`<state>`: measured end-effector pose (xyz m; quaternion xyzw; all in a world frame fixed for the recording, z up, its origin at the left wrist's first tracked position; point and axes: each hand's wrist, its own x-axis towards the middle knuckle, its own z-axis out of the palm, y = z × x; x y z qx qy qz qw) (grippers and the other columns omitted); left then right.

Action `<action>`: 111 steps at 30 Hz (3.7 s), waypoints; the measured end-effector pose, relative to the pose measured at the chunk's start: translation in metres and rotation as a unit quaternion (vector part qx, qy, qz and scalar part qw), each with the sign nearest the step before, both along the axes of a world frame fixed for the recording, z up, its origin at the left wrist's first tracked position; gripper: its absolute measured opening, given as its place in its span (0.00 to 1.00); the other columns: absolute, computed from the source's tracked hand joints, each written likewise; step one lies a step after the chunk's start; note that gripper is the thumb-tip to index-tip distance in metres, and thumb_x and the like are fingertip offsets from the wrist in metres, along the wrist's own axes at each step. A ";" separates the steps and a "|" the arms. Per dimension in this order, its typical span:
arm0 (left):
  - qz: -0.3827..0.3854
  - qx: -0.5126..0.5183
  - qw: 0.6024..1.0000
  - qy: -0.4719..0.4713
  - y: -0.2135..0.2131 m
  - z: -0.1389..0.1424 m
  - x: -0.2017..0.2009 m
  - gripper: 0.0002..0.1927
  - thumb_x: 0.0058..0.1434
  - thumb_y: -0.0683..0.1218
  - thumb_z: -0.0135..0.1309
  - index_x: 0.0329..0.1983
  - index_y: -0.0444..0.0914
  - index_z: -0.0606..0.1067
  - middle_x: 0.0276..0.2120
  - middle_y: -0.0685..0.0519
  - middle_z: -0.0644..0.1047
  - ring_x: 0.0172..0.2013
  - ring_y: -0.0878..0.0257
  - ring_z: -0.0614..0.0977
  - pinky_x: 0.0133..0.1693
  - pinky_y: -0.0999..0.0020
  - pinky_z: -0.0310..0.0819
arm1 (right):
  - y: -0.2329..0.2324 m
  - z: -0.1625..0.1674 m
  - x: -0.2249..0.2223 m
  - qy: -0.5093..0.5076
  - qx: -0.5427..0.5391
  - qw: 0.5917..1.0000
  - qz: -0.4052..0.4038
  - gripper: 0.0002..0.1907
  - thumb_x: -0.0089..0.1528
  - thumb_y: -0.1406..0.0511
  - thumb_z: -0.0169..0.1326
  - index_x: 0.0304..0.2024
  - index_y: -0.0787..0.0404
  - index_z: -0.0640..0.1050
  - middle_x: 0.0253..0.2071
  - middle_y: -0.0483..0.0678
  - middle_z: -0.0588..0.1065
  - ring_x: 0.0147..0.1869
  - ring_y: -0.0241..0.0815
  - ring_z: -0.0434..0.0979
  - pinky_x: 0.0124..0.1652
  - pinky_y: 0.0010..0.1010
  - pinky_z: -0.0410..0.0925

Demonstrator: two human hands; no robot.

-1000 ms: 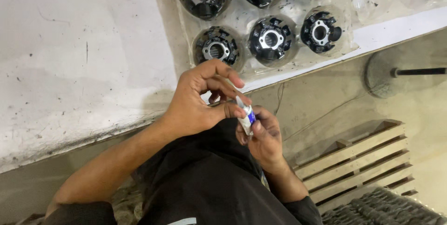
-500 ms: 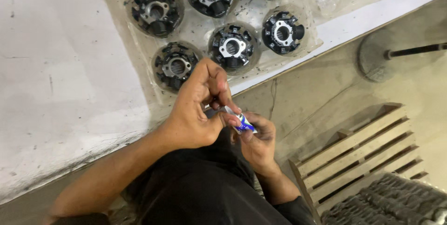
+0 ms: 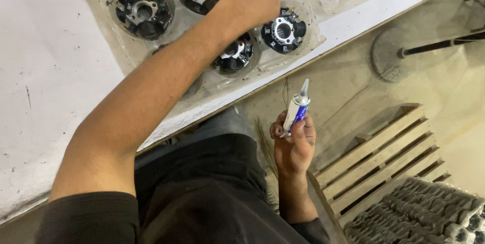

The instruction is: The person holds a small black rotor-like component in one hand and a tube of adhesive in the other, squeezing adhesive onto the component's surface. They place treated components into a plastic tray, pick up new untreated components from the tray, and repeat the adhesive application on each one in turn.

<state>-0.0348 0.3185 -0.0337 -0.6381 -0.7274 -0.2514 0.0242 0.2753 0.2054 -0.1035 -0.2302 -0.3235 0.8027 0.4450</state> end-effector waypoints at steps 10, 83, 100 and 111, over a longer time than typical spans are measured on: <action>-0.129 -0.008 0.977 0.168 -0.046 0.018 0.044 0.30 0.59 0.67 0.59 0.39 0.34 0.81 0.56 0.33 0.70 0.65 0.37 0.61 0.63 0.37 0.50 | 0.013 0.010 0.018 -0.013 0.049 0.995 -0.082 0.12 0.74 0.64 0.51 0.58 0.61 0.73 0.53 0.51 0.76 0.46 0.42 0.72 0.48 0.38 0.66; 0.009 0.389 0.677 -0.625 -0.279 0.023 0.096 0.15 0.81 0.49 0.49 0.59 0.32 0.74 0.52 0.52 0.79 0.44 0.73 0.77 0.49 0.79 0.72 | -0.025 0.097 -0.038 -0.234 0.698 0.670 -0.096 0.15 0.59 0.74 0.72 0.32 0.60 0.75 0.34 0.51 0.78 0.37 0.47 0.80 0.35 0.28 0.69; -0.003 0.452 0.605 -0.655 -0.272 0.014 0.098 0.17 0.80 0.51 0.50 0.60 0.33 0.72 0.56 0.46 0.78 0.54 0.63 0.79 0.58 0.69 0.74 | -0.025 0.095 -0.037 -0.236 0.691 0.675 -0.100 0.14 0.60 0.75 0.72 0.33 0.62 0.76 0.34 0.52 0.78 0.38 0.46 0.79 0.34 0.29 0.69; -0.077 0.509 0.259 -0.817 -0.272 0.010 0.125 0.19 0.79 0.53 0.41 0.62 0.35 0.65 0.59 0.38 0.73 0.57 0.42 0.76 0.61 0.45 0.75 | -0.024 0.072 -0.047 -0.155 0.642 0.724 -0.198 0.17 0.60 0.65 0.71 0.37 0.60 0.72 0.35 0.49 0.74 0.41 0.48 0.77 0.34 0.28 0.69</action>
